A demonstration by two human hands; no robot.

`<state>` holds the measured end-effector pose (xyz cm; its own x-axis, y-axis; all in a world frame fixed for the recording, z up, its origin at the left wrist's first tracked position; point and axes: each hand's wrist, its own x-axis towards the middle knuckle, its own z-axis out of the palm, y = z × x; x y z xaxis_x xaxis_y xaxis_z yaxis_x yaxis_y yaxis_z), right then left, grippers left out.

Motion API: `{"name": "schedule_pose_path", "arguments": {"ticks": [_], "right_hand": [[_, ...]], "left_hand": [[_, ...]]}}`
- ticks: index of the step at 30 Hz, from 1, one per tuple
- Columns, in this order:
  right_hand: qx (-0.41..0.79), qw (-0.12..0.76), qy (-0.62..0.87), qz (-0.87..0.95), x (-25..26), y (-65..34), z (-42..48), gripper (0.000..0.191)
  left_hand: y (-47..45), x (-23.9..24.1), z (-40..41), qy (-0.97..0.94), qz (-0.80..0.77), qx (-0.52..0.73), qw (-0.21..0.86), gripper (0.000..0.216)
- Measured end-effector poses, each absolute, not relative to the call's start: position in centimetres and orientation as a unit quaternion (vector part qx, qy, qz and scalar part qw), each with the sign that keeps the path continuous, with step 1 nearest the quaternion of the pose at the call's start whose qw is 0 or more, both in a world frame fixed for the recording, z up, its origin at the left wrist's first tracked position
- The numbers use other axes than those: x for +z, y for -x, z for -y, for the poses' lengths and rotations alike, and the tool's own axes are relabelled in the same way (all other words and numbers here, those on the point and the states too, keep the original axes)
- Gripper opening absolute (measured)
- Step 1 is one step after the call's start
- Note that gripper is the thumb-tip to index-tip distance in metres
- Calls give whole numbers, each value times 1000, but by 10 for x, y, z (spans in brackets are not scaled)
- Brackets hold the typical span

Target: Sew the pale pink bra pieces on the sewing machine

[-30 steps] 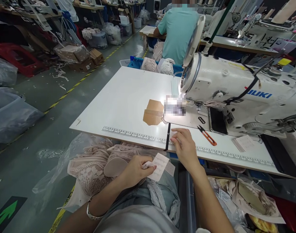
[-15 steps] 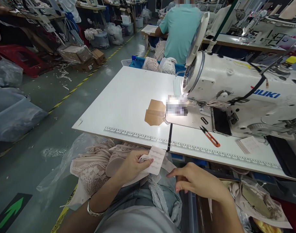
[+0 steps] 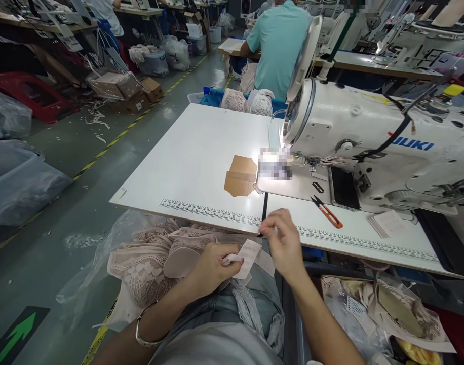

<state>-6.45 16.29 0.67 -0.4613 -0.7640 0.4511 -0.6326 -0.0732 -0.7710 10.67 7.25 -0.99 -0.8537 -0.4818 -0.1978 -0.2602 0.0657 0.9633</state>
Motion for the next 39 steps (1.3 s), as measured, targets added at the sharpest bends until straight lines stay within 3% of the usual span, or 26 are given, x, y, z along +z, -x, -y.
{"name": "schedule_pose_path", "arguments": {"ticks": [3, 6, 8, 10, 13, 15, 18, 23, 28, 30, 33, 35, 39], "right_hand": [[-561, 104, 474, -670, 4, 76, -171, 22], [-481, 199, 518, -679, 0, 70, -182, 21], [-435, 209, 521, -704, -1, 66, -191, 20], [-447, 115, 465, -755, 0, 75, -205, 21], [-455, -189, 303, -815, 6, 119, -240, 20], [-379, -365, 220, -821, 10, 159, -268, 21], [-296, -440, 158, -833, 9, 214, -300, 26], [-242, -342, 214, -882, -10, 248, -308, 23], [-293, -358, 267, -845, -25, 191, -279, 25], [-355, -274, 366, -816, -27, 145, -257, 24], [-446, 19, 522, -727, -23, 75, -221, 38], [-487, 155, 531, -676, -18, 41, -201, 46], [-559, 207, 441, -671, -8, 13, -178, 26]], "left_hand": [[-109, -13, -71, -257, 694, -667, 85, 25], [-106, -14, -70, -249, 670, -694, 81, 30], [-104, -15, -70, -246, 661, -705, 74, 33], [-103, -17, -69, -258, 653, -709, 67, 38], [-104, -21, -65, -280, 640, -713, 67, 47], [-105, -21, -63, -278, 641, -711, 78, 51], [-106, -19, -62, -249, 686, -672, 126, 49], [-105, -24, -66, -206, 779, -552, 214, 36], [-102, -27, -71, -177, 806, -508, 246, 29], [-98, -22, -73, -169, 802, -518, 244, 28], [-94, -13, -78, -194, 798, -516, 245, 26], [-93, -10, -80, -225, 793, -510, 246, 29], [-99, -8, -78, -280, 765, -521, 256, 35]]}}
